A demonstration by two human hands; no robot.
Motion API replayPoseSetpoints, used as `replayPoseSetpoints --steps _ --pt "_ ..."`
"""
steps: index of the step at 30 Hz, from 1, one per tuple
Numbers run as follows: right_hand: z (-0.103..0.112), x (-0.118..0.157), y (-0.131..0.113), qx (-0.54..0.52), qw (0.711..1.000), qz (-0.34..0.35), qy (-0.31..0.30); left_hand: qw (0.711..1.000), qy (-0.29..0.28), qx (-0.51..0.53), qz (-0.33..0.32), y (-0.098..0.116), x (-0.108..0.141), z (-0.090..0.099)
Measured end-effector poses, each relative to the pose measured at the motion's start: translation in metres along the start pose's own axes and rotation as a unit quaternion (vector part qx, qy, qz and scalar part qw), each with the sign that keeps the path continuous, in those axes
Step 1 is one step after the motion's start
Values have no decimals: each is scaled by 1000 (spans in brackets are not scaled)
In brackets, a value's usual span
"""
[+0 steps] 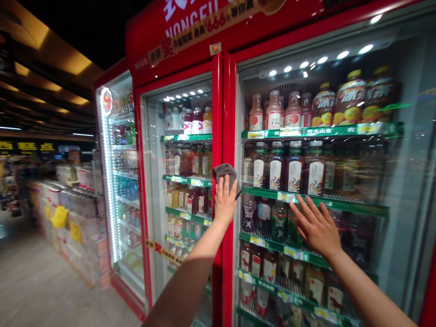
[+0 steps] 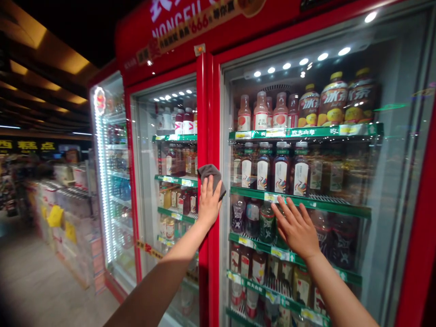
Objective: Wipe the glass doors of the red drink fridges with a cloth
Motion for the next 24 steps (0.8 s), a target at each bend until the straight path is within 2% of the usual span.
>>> replayPoseSetpoints --steps 2,3,8,10,12,16,18,20,24 --pt "0 0 0 2 1000 0 -1 1000 -1 -4 4 0 12 -6" --pt "0 0 0 3 1000 -2 -2 1000 -1 -5 3 0 10 -6" --pt "0 1 1 5 1000 -10 -6 999 26 9 21 4 -51 11" --pt "0 2 0 7 1000 -8 -6 999 34 16 31 4 -60 13" --pt "0 2 0 8 1000 -7 -7 999 32 20 36 3 -44 8" --pt "0 3 1 10 1000 -9 -11 999 11 10 43 0 12 -7" --pt "0 2 1 12 1000 -5 -11 999 3 0 43 0 18 -8" --pt "0 1 0 14 1000 -1 -9 999 5 -6 45 2 1 -2" --pt "1 1 0 18 1000 0 -4 997 35 3 67 10 -63 18"
Point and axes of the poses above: each hand's wrist, its own x-axis away from the middle knuckle, its own z-axis out of the back of the hand, y = z × x, the point moved 8 cm from there along -x, towards the middle knuckle, and after that the axes turned 10 degrees about z, right-handed, at the moved point
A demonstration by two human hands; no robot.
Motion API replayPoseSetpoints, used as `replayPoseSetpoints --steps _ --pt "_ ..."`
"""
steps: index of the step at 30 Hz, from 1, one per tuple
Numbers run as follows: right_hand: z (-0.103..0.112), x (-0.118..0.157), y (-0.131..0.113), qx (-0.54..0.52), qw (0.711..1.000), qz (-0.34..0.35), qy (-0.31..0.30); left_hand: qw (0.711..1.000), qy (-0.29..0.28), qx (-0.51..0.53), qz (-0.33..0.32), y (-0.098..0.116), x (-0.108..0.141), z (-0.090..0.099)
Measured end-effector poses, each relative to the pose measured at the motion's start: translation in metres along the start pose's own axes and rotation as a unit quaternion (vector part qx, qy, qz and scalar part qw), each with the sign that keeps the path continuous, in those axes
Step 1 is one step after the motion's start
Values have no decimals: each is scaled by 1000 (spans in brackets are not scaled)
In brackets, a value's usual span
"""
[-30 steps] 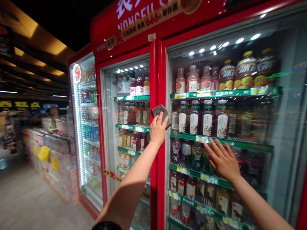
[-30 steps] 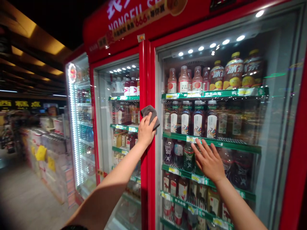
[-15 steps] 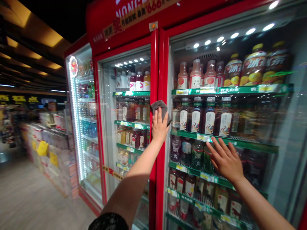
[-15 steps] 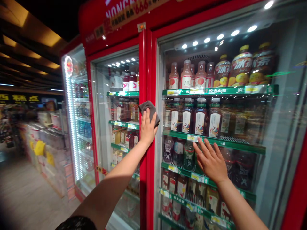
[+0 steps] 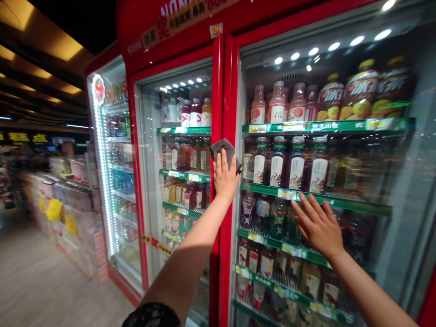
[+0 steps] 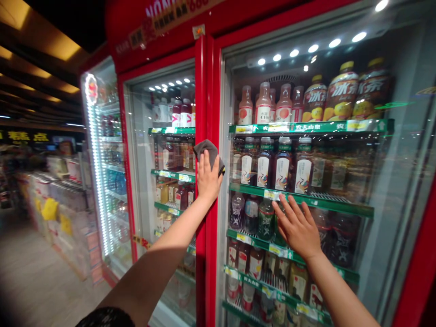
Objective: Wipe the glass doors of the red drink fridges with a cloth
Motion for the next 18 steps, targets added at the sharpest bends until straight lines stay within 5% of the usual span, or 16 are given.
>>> replayPoseSetpoints --steps 3,7,13,18 --pt "0 0 0 2 1000 1 -5 1000 3 25 15 5 -20 3" --pt "-2 1 2 5 1000 -3 -18 999 -4 50 8 0 -2 -6" --pt "-3 3 3 3 1000 -8 -18 1000 -14 24 0 -11 47 -21" --pt "-3 3 4 -4 1000 -7 -20 998 -63 -18 -5 -28 123 -37"
Point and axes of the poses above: each hand's wrist, its own x-axis away from the middle knuckle, its own z-axis out of the back of the hand, y = z × x, the point moved 8 cm from there along -x, towards the middle knuckle, and after that the axes turned 10 degrees about z, right-handed, at the moved point
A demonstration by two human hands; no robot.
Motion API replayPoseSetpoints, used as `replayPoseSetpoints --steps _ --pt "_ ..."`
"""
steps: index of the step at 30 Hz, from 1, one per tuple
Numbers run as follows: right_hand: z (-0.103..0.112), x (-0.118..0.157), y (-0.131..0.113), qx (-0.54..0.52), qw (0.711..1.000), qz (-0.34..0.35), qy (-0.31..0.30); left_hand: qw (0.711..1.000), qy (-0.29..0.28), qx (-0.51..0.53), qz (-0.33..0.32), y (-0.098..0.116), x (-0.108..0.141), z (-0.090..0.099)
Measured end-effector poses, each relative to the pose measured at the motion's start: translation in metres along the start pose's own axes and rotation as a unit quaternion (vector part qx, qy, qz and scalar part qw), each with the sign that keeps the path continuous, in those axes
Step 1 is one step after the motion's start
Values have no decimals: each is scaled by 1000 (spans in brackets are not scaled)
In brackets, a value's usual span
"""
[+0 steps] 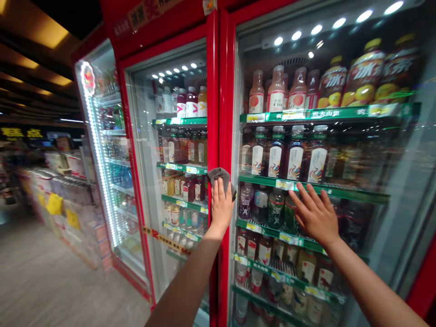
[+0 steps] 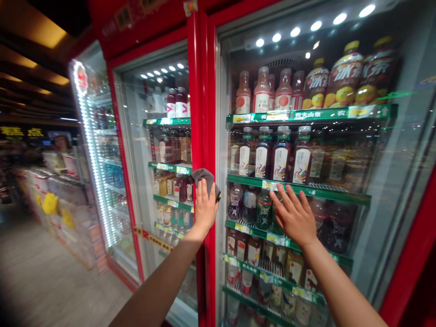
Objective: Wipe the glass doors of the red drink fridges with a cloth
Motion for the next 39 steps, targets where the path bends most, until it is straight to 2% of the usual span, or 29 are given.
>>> replayPoseSetpoints --steps 3,5,8,11,13,15,19,21,26,28,29,33,34,35,37,39 --pt "1 -1 -1 -2 1000 6 3 1000 -19 -5 -15 -7 28 -7" --pt "1 -1 -1 -2 1000 8 5 1000 -13 3 -21 -6 21 -2" --pt "2 -2 -1 0 1000 10 6 999 18 28 -22 11 -21 17" --pt "3 -3 -1 2 1000 16 9 997 42 48 -40 40 -67 34" --pt "3 -4 -1 4 1000 19 8 996 39 64 -57 57 -80 35" --pt "3 -4 -1 7 1000 20 6 995 26 82 -57 65 -73 29" --pt "1 -4 -1 13 1000 21 3 994 10 102 -24 58 -32 10" --pt "0 -5 -1 15 1000 22 2 995 10 103 -7 56 -25 6" --pt "-1 -5 -1 16 1000 24 -4 990 60 123 43 75 -60 19" --pt "-2 -5 -1 15 1000 25 -8 990 65 119 40 83 -64 21" --pt "-2 -6 0 15 1000 25 -9 992 55 112 19 87 -60 20" --pt "-2 -5 1 17 1000 23 -11 987 -30 78 -134 96 -30 9" --pt "-3 -5 1 17 1000 23 -14 986 -39 75 -142 94 -30 9" --pt "-4 -6 2 16 999 22 -19 988 -36 77 -127 91 -35 11" --pt "-6 -6 3 14 999 17 -32 994 -4 94 -53 88 -55 21" --pt "-5 -8 4 10 999 13 -45 993 26 117 4 97 -72 30"
Point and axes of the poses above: each hand's wrist, its own x-axis away from the middle knuckle, its own z-axis out of the back of the hand, y = z × x, the point moved 8 cm from there along -x, towards the middle knuckle, and after that the axes turned 10 degrees about z, right-handed, at the moved point
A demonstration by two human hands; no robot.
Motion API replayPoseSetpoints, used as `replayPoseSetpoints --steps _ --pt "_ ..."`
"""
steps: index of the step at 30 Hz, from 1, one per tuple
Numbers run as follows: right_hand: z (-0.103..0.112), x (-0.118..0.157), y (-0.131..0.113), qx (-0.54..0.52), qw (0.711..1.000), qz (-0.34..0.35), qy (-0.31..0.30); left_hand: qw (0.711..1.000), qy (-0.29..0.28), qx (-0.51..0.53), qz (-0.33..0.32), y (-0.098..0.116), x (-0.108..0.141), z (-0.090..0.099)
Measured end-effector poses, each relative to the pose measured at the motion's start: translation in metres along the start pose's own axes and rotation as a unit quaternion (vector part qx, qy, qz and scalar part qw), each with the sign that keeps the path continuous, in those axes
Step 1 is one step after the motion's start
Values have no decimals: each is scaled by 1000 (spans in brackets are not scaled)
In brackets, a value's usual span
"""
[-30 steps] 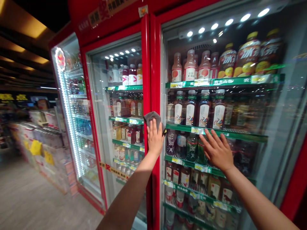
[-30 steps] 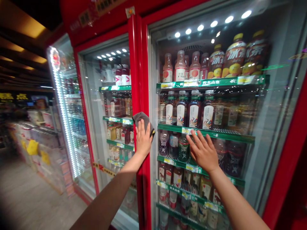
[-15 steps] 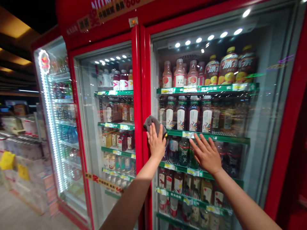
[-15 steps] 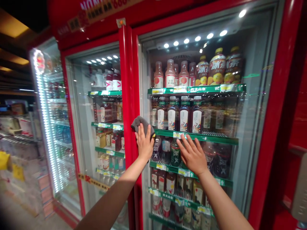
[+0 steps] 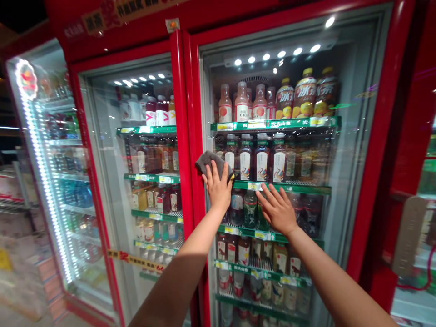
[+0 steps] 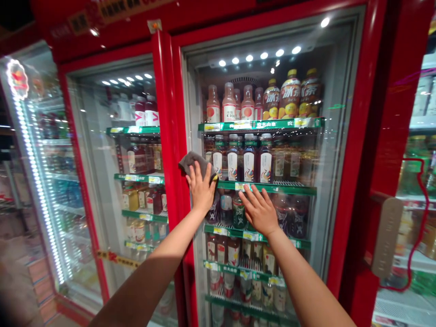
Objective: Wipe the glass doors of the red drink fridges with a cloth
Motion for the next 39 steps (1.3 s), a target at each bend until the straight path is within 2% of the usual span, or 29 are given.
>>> replayPoseSetpoints --steps 2,4,6,8,10,12,14,16,19,21,22,23,25,28,30,32,35,37,39 --pt "3 -2 2 -11 1000 -1 -17 1000 1 8 -7 19 -2 -1" --pt "9 -1 3 -28 999 8 -36 997 -32 -1 -70 35 13 -8" --pt "17 4 5 -46 997 32 -53 986 -80 -17 -147 40 34 -14" --pt "25 15 7 -53 994 65 -63 976 -109 -29 -185 36 44 -15" --pt "32 30 11 -48 993 86 -64 980 -102 -33 -165 32 32 -11" --pt "35 46 19 -35 994 86 -61 991 -67 -27 -115 38 10 -4" --pt "36 58 26 -20 996 72 -56 997 -32 -23 -73 54 -5 -1" --pt "36 67 32 -9 997 59 -54 997 -23 -23 -76 74 -1 -6" --pt "36 76 35 -4 996 64 -59 980 -71 -28 -185 92 34 -23" --pt "38 82 37 -7 995 72 -63 959 -110 -29 -260 90 57 -31" --pt "39 85 40 -8 995 71 -64 954 -118 -29 -274 87 60 -32" --pt "40 87 43 -9 996 66 -66 957 -115 -28 -266 83 55 -31" --pt "39 91 49 -11 996 53 -70 977 -77 -20 -199 80 32 -23" --pt "37 94 55 -10 997 39 -72 994 -13 -1 -111 95 1 -11" --pt "36 94 55 -10 997 37 -71 991 -12 7 -131 113 4 -12" --pt "36 93 55 -11 997 38 -69 979 -39 5 -199 124 26 -20" --pt "40 92 57 -16 996 47 -72 955 -88 -9 -283 120 60 -30" --pt "43 92 58 -23 995 60 -77 959 -93 -19 -269 110 59 -29" --pt "47 93 61 -27 994 69 -80 976 -69 -21 -207 105 38 -22"
Point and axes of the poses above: each hand's wrist, its own x-axis away from the middle knuckle, its own z-axis out of the back of the hand, y = z × x, the point moved 8 cm from there along -x, towards the middle knuckle, and after that the axes turned 10 degrees about z, right-handed, at the moved point
